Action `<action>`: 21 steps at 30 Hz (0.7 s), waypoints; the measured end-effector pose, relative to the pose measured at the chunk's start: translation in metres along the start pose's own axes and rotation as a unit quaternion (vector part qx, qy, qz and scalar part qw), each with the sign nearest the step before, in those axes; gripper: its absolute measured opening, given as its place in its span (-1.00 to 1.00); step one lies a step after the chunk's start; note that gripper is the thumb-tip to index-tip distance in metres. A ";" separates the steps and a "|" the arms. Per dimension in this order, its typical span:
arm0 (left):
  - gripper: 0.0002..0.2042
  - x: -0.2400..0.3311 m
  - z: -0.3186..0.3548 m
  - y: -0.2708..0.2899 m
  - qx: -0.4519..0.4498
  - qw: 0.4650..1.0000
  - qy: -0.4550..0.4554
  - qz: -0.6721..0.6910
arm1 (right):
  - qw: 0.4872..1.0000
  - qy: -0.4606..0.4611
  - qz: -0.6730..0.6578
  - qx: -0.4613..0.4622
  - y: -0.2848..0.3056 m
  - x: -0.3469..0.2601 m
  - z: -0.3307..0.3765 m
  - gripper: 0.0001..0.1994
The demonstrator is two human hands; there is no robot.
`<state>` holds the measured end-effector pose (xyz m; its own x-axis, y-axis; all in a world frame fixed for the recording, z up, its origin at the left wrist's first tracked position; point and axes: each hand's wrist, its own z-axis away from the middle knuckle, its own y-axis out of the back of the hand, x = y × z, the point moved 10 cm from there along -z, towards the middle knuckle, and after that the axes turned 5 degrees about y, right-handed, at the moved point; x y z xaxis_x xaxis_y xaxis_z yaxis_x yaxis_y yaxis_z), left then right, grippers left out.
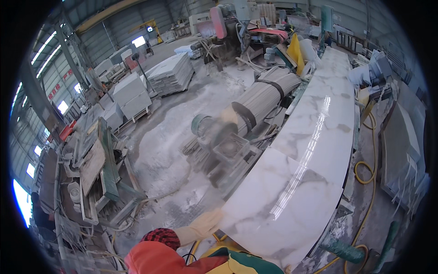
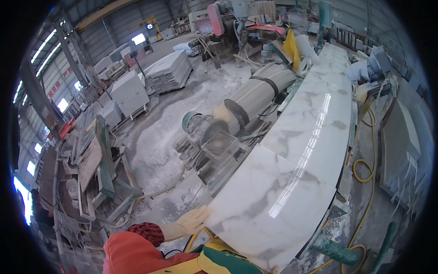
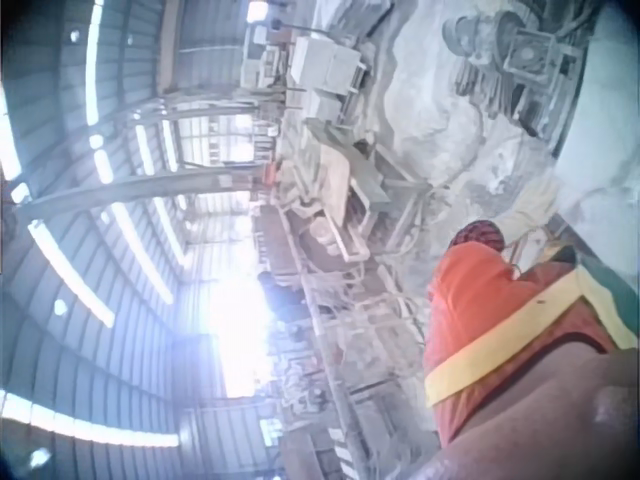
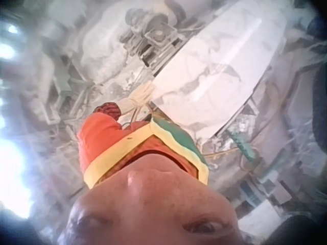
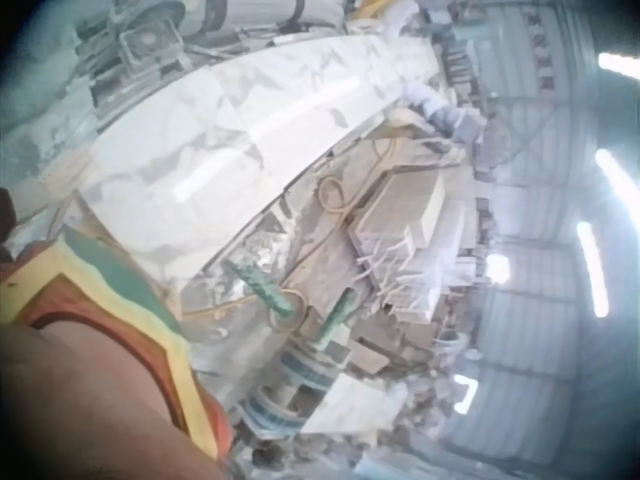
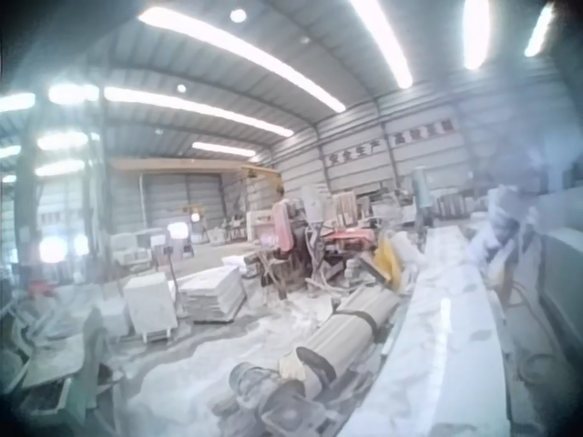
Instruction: The person repeatedly feeds large white stone slabs into a rotating polishing machine, guiding them by hand along the conveyor. The person flips each slab to polish the opposite side and stacks the finished pieces nearby.
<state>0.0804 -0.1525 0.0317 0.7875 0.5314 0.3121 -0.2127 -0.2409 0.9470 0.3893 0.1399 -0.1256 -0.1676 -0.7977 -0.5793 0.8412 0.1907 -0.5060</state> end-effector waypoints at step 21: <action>-0.61 0.095 -0.426 -0.052 -0.027 0.981 -0.191 0.025 | 0.936 -0.060 -0.322 0.126 0.010 0.114 0.082 -0.56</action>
<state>-0.0805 0.2563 0.0452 0.9321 0.1753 0.3170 -0.2790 -0.2109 0.9368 0.4205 0.0037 -0.1443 -0.6351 -0.7627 -0.1218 0.6830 -0.4809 -0.5498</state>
